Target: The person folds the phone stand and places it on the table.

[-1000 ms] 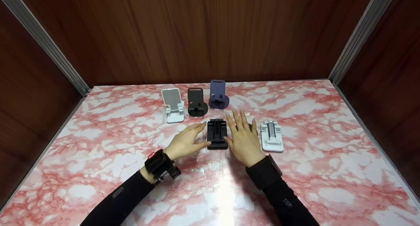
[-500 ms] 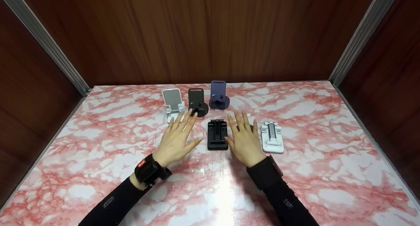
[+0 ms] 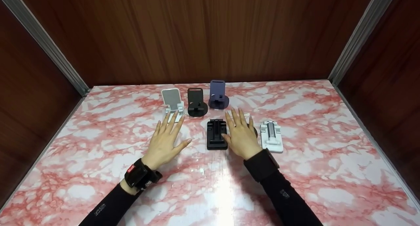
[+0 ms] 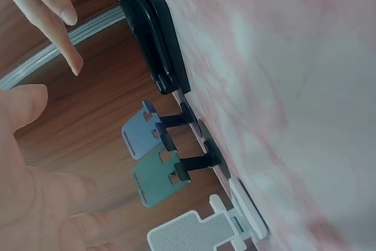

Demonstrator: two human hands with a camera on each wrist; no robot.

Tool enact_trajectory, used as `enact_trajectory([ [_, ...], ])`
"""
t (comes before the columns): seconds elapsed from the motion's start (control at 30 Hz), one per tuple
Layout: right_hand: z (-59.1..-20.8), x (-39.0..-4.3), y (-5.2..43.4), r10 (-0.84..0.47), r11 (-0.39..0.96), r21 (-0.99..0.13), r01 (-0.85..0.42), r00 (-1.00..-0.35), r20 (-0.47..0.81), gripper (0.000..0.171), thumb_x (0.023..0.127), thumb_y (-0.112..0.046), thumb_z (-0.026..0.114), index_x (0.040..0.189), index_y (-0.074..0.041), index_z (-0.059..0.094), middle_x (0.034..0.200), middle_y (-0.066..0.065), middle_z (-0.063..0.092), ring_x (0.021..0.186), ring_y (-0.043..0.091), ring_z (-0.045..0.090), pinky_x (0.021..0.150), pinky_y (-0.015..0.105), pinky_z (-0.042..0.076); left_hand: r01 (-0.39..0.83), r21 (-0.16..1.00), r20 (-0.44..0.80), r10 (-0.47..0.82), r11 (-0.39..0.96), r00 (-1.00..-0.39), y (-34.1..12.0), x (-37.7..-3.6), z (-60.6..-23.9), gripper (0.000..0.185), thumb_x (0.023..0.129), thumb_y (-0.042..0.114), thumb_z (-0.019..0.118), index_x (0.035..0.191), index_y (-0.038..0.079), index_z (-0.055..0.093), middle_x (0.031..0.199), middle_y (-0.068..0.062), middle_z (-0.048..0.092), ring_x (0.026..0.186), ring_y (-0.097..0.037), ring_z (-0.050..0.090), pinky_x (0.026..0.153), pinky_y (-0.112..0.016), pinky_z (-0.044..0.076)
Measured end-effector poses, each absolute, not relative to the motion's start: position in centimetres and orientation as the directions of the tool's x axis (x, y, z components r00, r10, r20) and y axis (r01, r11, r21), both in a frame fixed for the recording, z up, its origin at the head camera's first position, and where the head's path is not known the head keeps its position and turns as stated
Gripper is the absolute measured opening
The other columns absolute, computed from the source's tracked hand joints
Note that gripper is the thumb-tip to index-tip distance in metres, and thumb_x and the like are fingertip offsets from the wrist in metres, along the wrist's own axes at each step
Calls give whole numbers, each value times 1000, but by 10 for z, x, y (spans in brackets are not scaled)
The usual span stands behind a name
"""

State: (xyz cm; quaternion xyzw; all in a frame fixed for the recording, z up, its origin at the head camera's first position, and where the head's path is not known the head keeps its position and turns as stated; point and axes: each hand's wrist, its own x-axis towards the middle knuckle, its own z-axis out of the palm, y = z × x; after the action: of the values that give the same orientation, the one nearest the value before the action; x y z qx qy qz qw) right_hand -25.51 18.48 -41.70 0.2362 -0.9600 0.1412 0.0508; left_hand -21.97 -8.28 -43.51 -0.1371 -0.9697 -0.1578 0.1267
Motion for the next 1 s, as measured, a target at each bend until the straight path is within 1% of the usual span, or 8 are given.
enact_trajectory([
  [0.1, -413, -261, 184, -449, 839, -273, -470, -882, 140, 72, 101, -25, 54, 156, 0, 17, 162, 27, 13, 149, 49, 8, 115, 75, 9, 302, 273, 287, 222, 913, -932, -84, -219, -436, 80, 94, 59, 51, 156, 13, 30, 166, -10, 17, 153, -33, 14, 125, -55, 15],
  [0.23, -409, -272, 182, -466, 814, -338, -473, -878, 105, 73, 101, -26, 53, 156, 1, 15, 161, 30, 11, 149, 51, 4, 115, 76, 6, 309, 277, 298, 225, 910, -928, -84, -217, -437, 79, 94, 57, 53, 155, 11, 31, 165, -12, 21, 153, -35, 16, 124, -55, 15],
  [0.37, -405, -285, 181, -475, 794, -396, -462, -877, 72, 72, 102, -27, 51, 155, 6, 15, 160, 32, 12, 148, 52, 3, 115, 76, 5, 314, 287, 297, 228, 905, -927, -84, -215, -439, 79, 94, 54, 55, 156, 11, 30, 165, -12, 22, 153, -35, 16, 124, -56, 15],
  [0.57, -397, -311, 182, -480, 784, -448, -429, -877, 1, 72, 103, -28, 45, 153, 12, 11, 159, 35, 10, 147, 55, 4, 120, 68, 7, 318, 278, 289, 237, 906, -928, -84, -215, -439, 78, 95, 55, 53, 156, 10, 30, 165, -13, 22, 152, -36, 15, 124, -57, 16],
  [0.67, -393, -326, 183, -477, 778, -486, -400, -878, -42, 74, 104, -30, 43, 152, 13, 8, 158, 37, 11, 146, 55, 6, 122, 63, 10, 318, 272, 288, 239, 908, -927, -84, -216, -438, 78, 95, 55, 53, 156, 10, 30, 164, -13, 22, 153, -37, 15, 124, -57, 17],
  [0.77, -390, -340, 183, -468, 768, -534, -354, -879, -90, 74, 106, -33, 39, 152, 13, 4, 157, 37, 11, 148, 51, 9, 124, 58, 11, 318, 275, 276, 242, 907, -930, -83, -217, -437, 78, 96, 54, 53, 156, 10, 28, 164, -13, 22, 153, -36, 14, 124, -57, 16],
  [0.9, -389, -353, 183, -433, 754, -599, -269, -890, -145, 75, 105, -36, 40, 154, 10, 6, 159, 35, 13, 149, 46, 14, 124, 55, 15, 317, 289, 252, 247, 903, -936, -82, -217, -437, 78, 96, 53, 53, 156, 11, 28, 165, -13, 21, 154, -35, 12, 124, -56, 15],
  [1.0, -391, -360, 183, -404, 721, -663, -201, -899, -166, 73, 104, -33, 42, 153, 11, 10, 159, 34, 14, 149, 47, 15, 124, 55, 16, 315, 294, 243, 248, 902, -938, -81, -217, -437, 78, 96, 53, 54, 156, 11, 28, 165, -13, 21, 154, -35, 11, 125, -55, 14],
])
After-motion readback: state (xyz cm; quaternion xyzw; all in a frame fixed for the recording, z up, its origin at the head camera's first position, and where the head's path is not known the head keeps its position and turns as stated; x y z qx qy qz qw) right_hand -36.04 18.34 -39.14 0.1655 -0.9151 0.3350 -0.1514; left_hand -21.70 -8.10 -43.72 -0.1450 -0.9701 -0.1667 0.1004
